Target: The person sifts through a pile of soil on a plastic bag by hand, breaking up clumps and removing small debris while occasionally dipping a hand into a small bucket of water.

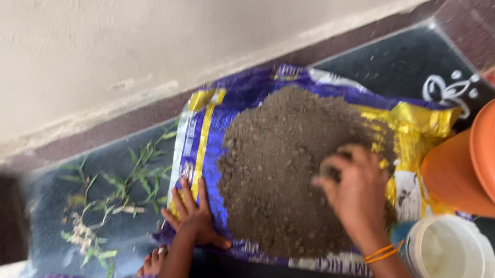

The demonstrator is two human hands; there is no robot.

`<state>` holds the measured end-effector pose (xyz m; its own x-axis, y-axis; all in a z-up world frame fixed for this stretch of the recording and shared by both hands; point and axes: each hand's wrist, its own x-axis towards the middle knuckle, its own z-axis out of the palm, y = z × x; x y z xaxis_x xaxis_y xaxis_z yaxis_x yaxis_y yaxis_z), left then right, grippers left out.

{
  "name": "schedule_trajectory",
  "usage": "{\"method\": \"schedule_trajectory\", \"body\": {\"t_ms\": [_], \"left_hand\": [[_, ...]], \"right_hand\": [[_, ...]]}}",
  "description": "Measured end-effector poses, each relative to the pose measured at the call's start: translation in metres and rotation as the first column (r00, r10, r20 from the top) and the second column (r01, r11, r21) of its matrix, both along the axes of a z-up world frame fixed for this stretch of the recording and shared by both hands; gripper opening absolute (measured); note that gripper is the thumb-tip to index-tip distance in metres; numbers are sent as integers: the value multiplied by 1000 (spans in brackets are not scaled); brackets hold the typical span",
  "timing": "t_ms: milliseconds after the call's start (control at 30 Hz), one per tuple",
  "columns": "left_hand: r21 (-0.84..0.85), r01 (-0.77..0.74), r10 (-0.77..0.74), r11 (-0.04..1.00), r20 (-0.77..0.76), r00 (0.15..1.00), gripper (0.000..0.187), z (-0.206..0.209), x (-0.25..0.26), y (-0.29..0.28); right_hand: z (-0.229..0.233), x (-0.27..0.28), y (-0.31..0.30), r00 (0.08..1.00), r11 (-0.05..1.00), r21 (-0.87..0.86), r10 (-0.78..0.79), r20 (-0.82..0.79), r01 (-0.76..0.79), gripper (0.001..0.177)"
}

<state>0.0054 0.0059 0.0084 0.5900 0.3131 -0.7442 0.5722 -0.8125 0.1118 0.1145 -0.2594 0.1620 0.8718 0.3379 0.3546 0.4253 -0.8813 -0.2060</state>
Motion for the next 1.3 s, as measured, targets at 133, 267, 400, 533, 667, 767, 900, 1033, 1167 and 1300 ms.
{"method": "schedule_trajectory", "body": {"t_ms": [133, 267, 400, 533, 667, 767, 900, 1033, 1167, 1300], "left_hand": [[18, 20, -20, 1000, -6, 1000, 183, 0, 7, -1], [21, 23, -22, 1000, -46, 999, 181, -3, -3, -2], [39, 50, -49, 998, -16, 999, 182, -5, -1, 0], [35, 19, -19, 999, 7, 1000, 183, -7, 9, 1], [48, 19, -17, 999, -29, 999, 184, -8, -5, -2], [45, 15, -14, 999, -20, 1000, 184, -8, 1, -2], [64, 20, -18, 998, -30, 999, 184, -14, 3, -1], [78, 22, -20, 997, -35, 999, 186, -17, 2, 0], [88, 35, -32, 996, -41, 999, 185, -18, 4, 1], [80, 32, -29, 996, -43, 999, 185, -20, 3, 2]], "right_hand": [[24, -5, 1, 971, 933, 285, -184, -155, 222, 25], [0, 4, -5, 995, 976, 204, 69, 74, -82, 27], [-5, 11, -39, 924, 920, 371, 31, -381, 122, 19], [19, 9, -136, 665, 740, 498, 94, -741, 451, 32], [5, -24, -226, 591, 761, 385, 3, -807, 522, 37], [-23, -40, -244, 547, 807, 101, -296, -783, 582, 34], [-34, -55, -227, 606, 799, -254, -585, -539, 545, 34], [-41, -58, -207, 542, 727, -368, -682, -491, 580, 38], [-48, -55, -200, 559, 723, -389, -689, -461, 571, 37], [-54, -59, -198, 542, 712, -401, -701, -465, 577, 36]]}}
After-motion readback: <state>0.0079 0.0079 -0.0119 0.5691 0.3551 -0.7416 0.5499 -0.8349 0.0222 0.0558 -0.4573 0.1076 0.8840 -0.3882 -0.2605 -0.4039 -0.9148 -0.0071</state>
